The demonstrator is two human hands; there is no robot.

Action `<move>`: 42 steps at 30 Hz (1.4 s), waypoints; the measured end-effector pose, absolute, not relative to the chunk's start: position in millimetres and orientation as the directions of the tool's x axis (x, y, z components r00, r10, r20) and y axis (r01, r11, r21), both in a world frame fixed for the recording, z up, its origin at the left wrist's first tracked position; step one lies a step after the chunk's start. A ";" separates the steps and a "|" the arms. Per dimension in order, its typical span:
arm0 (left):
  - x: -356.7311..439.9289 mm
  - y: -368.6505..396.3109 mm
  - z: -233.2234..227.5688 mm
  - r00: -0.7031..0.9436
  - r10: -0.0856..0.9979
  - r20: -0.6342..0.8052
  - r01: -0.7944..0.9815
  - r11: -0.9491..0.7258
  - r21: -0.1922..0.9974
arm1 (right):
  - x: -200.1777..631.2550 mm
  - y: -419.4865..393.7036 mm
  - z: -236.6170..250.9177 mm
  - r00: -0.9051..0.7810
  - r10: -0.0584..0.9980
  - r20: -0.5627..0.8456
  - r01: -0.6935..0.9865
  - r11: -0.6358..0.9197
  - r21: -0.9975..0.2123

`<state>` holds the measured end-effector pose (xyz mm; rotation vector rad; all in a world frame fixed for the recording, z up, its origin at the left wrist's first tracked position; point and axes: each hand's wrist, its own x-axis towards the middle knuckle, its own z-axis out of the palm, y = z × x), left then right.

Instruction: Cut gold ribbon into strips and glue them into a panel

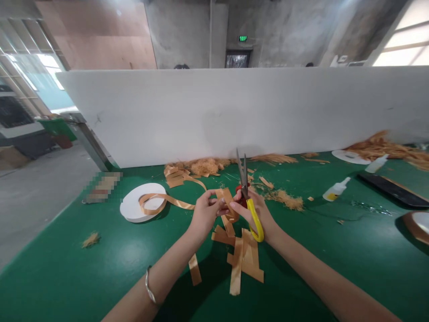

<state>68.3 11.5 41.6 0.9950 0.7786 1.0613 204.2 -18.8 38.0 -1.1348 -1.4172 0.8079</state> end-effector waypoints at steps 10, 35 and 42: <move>67.6 2.8 48.3 0.256 0.966 0.042 -0.271 0.029 0.962 | 203.7 -14.6 34.2 0.218 0.905 0.365 0.264 0.305 -0.915; 12.7 40.0 78.6 0.593 0.794 0.130 0.393 -0.427 0.815 | 278.4 -9.2 70.9 -0.340 0.892 0.300 0.922 0.379 -0.082; 15.4 39.0 78.0 0.621 0.772 0.136 0.426 -0.478 0.768 | 275.7 -9.9 71.1 -0.357 0.895 0.266 0.920 0.387 -0.065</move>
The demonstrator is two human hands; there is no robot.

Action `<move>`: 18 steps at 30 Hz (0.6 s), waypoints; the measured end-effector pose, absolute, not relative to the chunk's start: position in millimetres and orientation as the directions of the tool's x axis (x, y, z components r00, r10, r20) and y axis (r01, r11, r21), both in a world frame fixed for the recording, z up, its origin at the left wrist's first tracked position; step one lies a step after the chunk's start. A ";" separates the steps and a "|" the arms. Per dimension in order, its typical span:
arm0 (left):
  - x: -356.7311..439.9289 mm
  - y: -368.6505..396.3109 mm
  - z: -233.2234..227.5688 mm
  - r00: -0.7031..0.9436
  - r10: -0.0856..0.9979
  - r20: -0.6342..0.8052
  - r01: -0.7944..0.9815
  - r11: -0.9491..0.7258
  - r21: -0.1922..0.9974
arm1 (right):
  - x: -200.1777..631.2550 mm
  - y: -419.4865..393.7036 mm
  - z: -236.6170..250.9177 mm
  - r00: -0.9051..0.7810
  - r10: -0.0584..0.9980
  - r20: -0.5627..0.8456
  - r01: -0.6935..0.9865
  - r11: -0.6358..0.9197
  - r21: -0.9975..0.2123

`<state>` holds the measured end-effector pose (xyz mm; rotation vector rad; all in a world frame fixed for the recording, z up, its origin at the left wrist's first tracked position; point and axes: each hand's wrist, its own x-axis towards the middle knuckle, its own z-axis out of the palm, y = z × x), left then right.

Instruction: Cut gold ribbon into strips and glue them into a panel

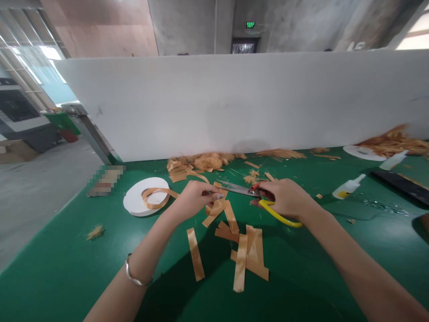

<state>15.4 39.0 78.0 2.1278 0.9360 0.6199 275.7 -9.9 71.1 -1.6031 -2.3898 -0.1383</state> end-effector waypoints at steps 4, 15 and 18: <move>16.3 37.8 80.2 0.611 0.780 0.137 0.451 -0.485 0.750 | 273.3 -10.3 72.7 -0.360 0.905 0.227 0.922 0.383 -0.064; 13.3 37.9 84.7 0.616 0.776 0.135 0.427 -0.473 0.771 | 272.3 -9.8 72.1 -0.372 0.904 0.209 0.921 0.388 -0.043; 12.6 38.9 84.4 0.610 0.783 0.117 0.435 -0.455 0.777 | 271.1 -10.2 73.3 -0.366 0.911 0.189 0.924 0.381 -0.047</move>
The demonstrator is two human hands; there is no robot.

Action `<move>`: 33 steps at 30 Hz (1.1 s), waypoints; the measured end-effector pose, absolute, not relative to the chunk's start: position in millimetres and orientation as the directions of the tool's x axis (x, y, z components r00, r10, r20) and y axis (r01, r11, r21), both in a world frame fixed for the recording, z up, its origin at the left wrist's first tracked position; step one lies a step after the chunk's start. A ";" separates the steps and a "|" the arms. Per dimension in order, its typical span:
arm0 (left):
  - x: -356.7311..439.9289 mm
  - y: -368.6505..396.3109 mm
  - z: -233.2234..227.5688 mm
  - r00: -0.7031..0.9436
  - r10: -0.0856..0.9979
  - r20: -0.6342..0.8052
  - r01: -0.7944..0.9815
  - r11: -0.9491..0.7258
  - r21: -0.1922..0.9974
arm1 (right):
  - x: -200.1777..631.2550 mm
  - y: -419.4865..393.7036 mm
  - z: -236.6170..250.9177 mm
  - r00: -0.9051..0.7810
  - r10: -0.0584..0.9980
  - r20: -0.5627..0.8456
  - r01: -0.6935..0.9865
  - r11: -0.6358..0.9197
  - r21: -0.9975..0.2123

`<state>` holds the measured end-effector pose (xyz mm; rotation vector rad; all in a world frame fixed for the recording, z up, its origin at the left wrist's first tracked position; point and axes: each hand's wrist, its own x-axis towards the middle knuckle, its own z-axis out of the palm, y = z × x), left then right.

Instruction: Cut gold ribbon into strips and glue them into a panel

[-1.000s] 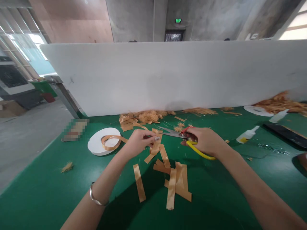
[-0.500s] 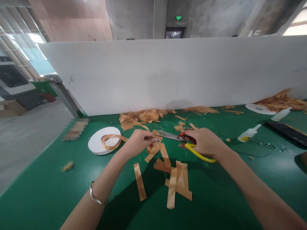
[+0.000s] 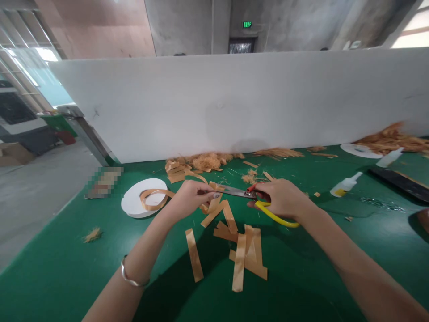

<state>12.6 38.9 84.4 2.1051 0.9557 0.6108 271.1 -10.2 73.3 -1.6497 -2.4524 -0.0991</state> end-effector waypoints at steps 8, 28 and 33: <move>10.0 40.4 84.3 0.610 0.784 0.116 0.431 -0.451 0.782 | 270.3 -10.2 74.1 -0.360 0.918 0.166 0.929 0.369 -0.029; 7.9 40.0 87.4 0.613 0.779 0.128 0.444 -0.474 0.760 | 271.6 -9.7 71.9 -0.366 0.918 0.154 0.929 0.370 0.004; 7.5 39.8 87.6 0.599 0.790 0.128 0.442 -0.459 0.770 | 270.8 -10.1 72.0 -0.354 0.923 0.154 0.935 0.354 0.023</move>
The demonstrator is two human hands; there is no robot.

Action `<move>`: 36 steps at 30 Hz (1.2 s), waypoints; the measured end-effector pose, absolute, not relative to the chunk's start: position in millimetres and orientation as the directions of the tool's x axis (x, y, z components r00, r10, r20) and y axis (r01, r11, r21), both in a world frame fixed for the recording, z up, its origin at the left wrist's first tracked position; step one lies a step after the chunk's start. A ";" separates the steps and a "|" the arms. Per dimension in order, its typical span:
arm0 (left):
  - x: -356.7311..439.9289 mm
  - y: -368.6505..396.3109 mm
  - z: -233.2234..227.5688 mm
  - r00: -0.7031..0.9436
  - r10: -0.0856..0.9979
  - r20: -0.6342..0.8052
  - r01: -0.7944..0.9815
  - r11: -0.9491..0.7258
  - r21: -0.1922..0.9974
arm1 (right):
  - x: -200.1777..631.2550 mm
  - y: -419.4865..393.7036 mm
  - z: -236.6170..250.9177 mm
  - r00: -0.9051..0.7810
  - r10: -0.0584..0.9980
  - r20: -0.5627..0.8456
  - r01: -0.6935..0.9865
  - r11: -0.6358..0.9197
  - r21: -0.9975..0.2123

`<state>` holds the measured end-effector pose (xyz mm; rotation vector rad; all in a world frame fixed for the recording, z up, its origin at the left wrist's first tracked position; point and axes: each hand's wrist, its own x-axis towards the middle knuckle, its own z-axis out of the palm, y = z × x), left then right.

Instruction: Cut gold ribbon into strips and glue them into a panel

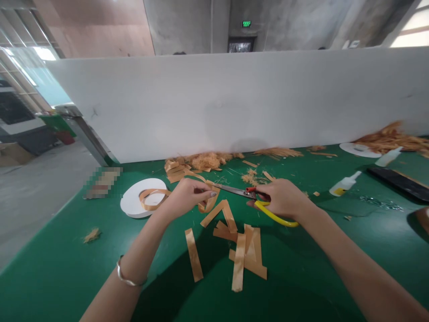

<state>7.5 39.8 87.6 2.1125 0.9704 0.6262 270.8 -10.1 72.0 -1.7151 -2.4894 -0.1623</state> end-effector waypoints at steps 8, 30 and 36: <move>5.7 41.7 85.6 0.601 0.791 0.115 0.431 -0.442 0.786 | 273.9 -8.4 66.8 -0.373 0.906 0.200 0.928 0.366 0.070; 34.3 26.1 67.4 0.679 0.734 0.006 0.384 -0.362 0.849 | 227.0 -7.2 48.1 -0.020 1.000 0.016 -0.024 0.015 -1.000; 41.7 13.4 71.9 0.698 0.714 0.054 0.374 -0.429 0.822 | 212.6 -11.4 48.9 0.046 0.998 0.047 -0.005 0.047 -0.999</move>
